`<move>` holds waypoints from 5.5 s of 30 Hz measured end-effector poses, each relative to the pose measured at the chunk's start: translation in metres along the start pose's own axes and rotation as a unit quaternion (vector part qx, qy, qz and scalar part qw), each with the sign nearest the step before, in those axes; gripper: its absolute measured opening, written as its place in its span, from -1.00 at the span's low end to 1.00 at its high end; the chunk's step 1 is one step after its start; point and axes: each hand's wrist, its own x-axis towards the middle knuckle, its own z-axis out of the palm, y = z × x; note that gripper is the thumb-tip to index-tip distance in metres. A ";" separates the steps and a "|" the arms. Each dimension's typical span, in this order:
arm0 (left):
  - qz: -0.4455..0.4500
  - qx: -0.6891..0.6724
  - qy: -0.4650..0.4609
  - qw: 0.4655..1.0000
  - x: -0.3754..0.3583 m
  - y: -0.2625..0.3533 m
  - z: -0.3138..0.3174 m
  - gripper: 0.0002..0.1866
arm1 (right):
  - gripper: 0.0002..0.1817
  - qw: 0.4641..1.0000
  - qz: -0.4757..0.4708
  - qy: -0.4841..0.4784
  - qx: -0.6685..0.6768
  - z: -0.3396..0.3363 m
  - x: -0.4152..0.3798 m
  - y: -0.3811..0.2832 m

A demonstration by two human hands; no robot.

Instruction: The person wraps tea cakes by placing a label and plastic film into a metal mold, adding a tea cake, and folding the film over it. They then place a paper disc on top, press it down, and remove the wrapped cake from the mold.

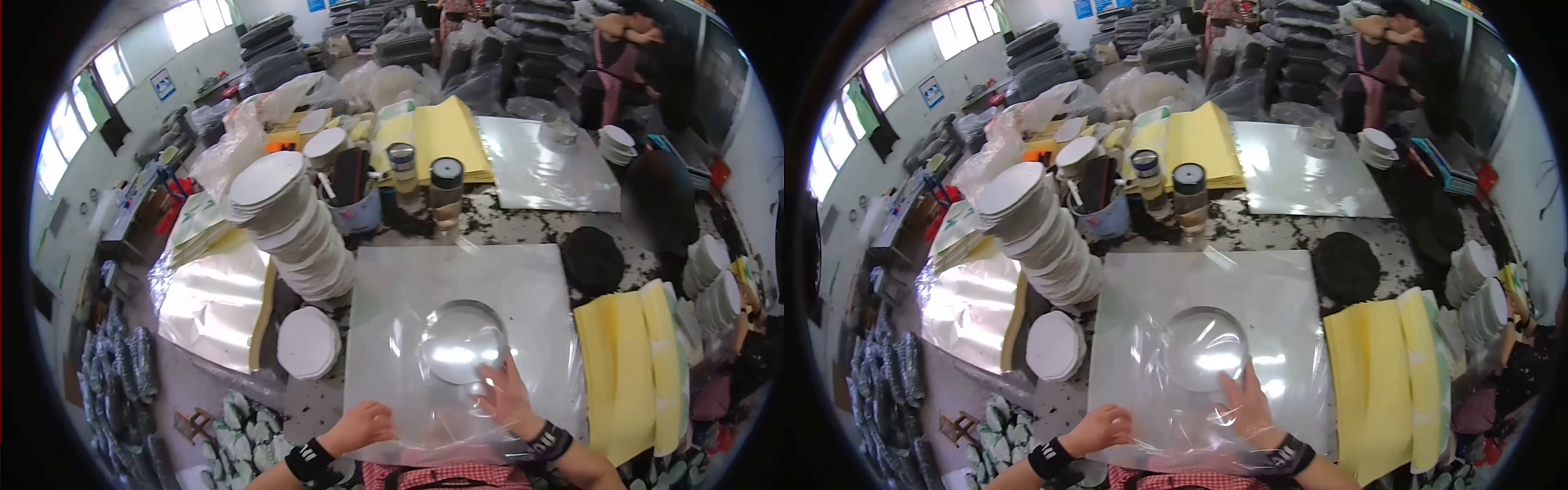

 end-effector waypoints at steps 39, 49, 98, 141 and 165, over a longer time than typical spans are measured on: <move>0.043 0.120 0.166 0.978 0.178 0.031 0.034 -0.56 | -0.66 0.911 0.139 0.016 -0.389 -0.181 0.158 0.189; 0.053 0.022 0.185 0.981 0.176 0.021 0.037 -0.61 | -0.71 0.903 0.028 0.316 -0.289 -0.225 0.161 0.109; -0.046 0.289 0.118 0.949 0.047 0.088 -0.004 -0.78 | -0.22 0.926 -0.058 -0.114 -0.356 0.011 0.107 -0.028; -0.150 -0.120 0.374 0.907 0.168 0.029 0.030 -0.48 | -0.45 0.977 -0.188 0.096 0.019 0.013 0.110 -0.018; -0.165 -0.125 0.330 0.921 0.203 0.027 0.042 -0.68 | -0.77 0.966 -0.029 0.096 0.236 -0.014 0.135 -0.038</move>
